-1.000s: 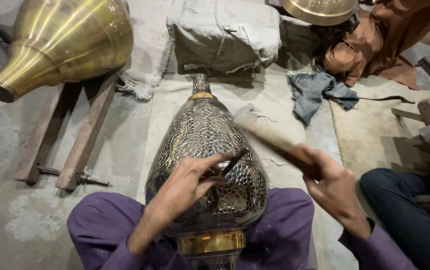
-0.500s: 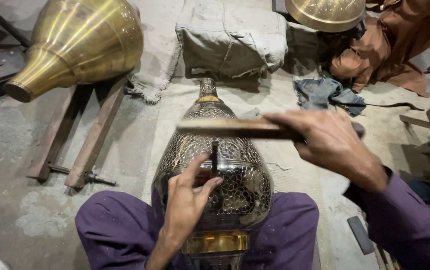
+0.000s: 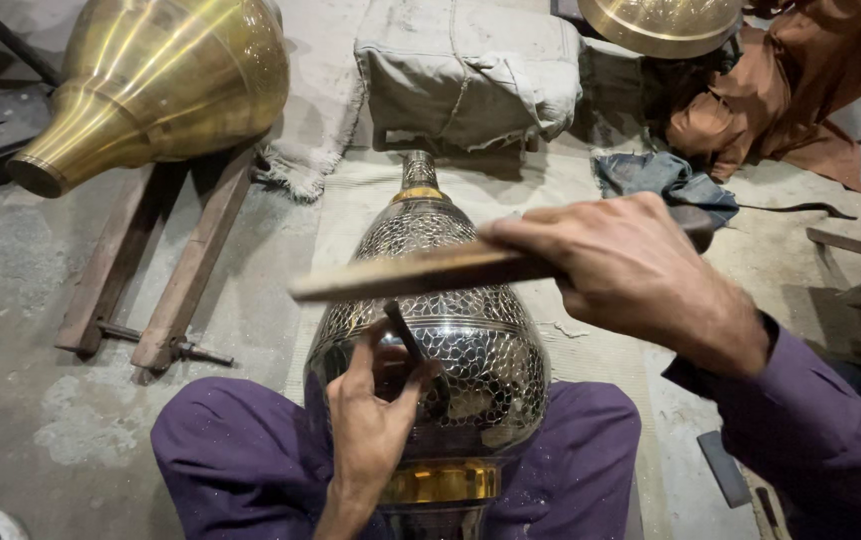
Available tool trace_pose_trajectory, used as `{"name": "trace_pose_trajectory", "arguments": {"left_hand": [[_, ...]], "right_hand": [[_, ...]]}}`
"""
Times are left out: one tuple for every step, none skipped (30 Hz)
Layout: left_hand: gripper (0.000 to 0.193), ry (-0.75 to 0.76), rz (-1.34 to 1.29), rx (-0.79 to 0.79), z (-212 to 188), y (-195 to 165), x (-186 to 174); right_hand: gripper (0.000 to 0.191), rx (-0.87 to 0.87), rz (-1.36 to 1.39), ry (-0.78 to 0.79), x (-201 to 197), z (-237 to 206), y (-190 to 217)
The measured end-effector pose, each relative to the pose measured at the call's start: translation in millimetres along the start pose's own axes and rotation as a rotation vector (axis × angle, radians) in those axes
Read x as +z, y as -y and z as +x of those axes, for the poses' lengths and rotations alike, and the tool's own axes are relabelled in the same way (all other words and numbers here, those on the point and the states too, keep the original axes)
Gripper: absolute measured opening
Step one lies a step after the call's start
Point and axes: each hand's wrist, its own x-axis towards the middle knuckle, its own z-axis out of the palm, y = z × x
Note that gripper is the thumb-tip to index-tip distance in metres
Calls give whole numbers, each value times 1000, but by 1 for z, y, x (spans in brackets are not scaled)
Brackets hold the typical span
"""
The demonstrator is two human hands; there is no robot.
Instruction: The person sits on the workshop floor holding a small punch against the patterned surface of a large brass vessel and strikes it with a wooden mallet, working the decorative design across the vessel's body. Other workers perform similar metalwork nearby.
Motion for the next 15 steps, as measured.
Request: {"name": "trace_pose_trajectory", "arguments": {"left_hand": [[46, 15, -1, -10, 2, -1, -1], [47, 35, 3, -19, 3, -2, -2], [48, 57, 9, -27, 5, -4, -4], [49, 77, 14, -36, 8, -6, -6], [47, 94, -43, -20, 9, -9, -8], [46, 114, -98, -5, 10, -13, -11], [44, 135, -154, 13, 13, -16, -12], [46, 150, -169, 33, 17, -19, -11], [48, 163, -186, 51, 19, -22, -10], [49, 176, -199, 68, 22, -25, -10], [50, 184, -174, 61, 23, -28, -10], [52, 192, -150, 55, 24, -30, -9], [53, 201, -126, 51, 26, -32, -9], [53, 209, -110, 40, 26, -34, -10], [52, 215, -95, 27, 27, -35, -10]], "right_hand": [[61, 4, 83, -126, 1, -2, -2], [60, 8, 166, -249, 2, -5, -3], [62, 82, 160, -141, 3, -9, -6], [64, 158, 154, -35, 4, -13, -9], [67, 237, 148, 70, 6, -16, -11], [69, 201, 98, 64, 8, -19, -13], [71, 167, 48, 54, 11, -22, -16], [74, 131, -6, 45, 14, -25, -19], [71, 62, 18, -61, 17, -28, -22], [69, -5, 43, -168, 22, -31, -24], [69, -71, 70, -276, 26, -32, -26], [67, -5, 66, -169, 30, -32, -28], [65, 66, 61, -66, 35, -32, -30], [64, 141, 55, 35, 39, -31, -30], [67, 117, 40, 40, 42, -32, -31]]}}
